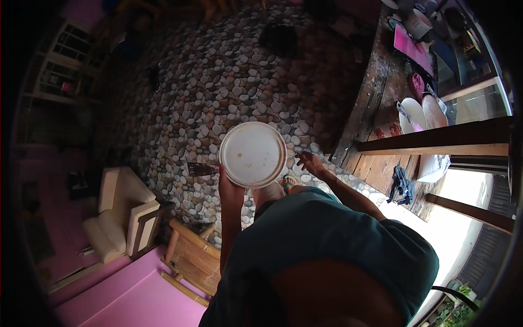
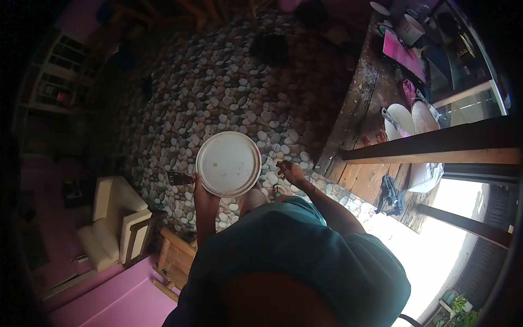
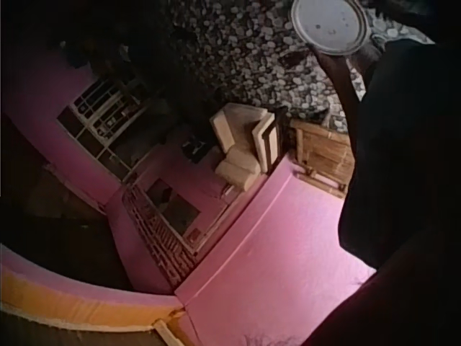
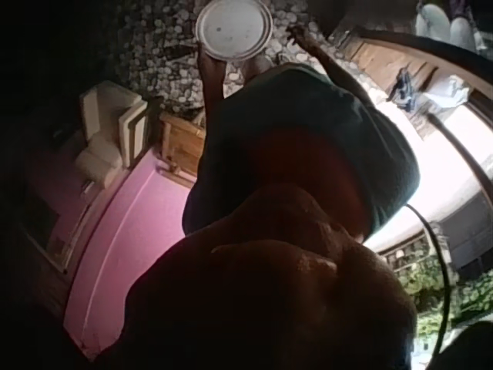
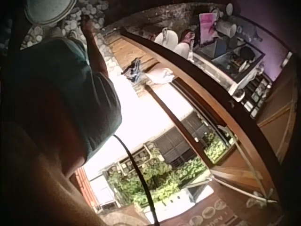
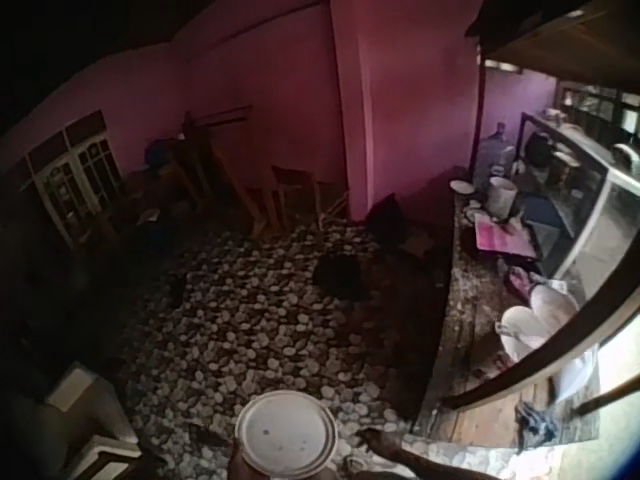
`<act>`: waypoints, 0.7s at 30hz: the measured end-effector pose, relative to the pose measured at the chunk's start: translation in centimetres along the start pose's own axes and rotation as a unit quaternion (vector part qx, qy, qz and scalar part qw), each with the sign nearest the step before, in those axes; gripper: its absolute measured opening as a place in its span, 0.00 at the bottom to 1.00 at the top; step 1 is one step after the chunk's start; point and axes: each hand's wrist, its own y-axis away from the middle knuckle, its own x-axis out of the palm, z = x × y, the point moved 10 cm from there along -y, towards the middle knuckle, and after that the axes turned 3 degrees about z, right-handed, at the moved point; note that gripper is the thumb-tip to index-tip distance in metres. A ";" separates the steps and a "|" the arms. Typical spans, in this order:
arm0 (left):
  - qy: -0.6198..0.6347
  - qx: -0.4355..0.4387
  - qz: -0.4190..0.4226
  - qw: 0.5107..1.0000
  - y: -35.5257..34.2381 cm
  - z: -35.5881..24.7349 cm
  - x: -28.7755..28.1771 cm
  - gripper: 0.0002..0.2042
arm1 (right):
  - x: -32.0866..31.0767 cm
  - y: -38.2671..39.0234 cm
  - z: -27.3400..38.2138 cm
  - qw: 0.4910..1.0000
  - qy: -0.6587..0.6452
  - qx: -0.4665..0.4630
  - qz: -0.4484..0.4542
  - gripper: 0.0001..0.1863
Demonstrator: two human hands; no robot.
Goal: The person picks up a paint lid and places it on a table, then uses a scraper to scoop white paste from a container into the lid and mixes it with a brush. They also clean their hands with a cloth and later mix a larger quantity of the substance in the lid with the scraper.
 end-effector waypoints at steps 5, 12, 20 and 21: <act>-0.062 -0.088 0.001 0.994 -11.7 -0.9 4.5 0.24 | -5.6 -3.9 13.1 0.915 -0.393 -0.054 0.068 0.31; -0.163 -0.247 0.165 0.941 -24.6 3.4 17.3 0.26 | -17.3 -6.6 13.7 0.901 -0.398 -0.042 -0.168 0.20; -0.247 -0.305 0.343 0.853 -33.2 13.8 32.9 0.26 | -28.0 -7.9 7.1 0.814 -0.420 -0.020 -0.400 0.20; -0.255 -0.297 0.361 0.846 -34.5 15.9 34.0 0.28 | -28.9 -7.5 6.3 0.802 -0.411 -0.009 -0.434 0.20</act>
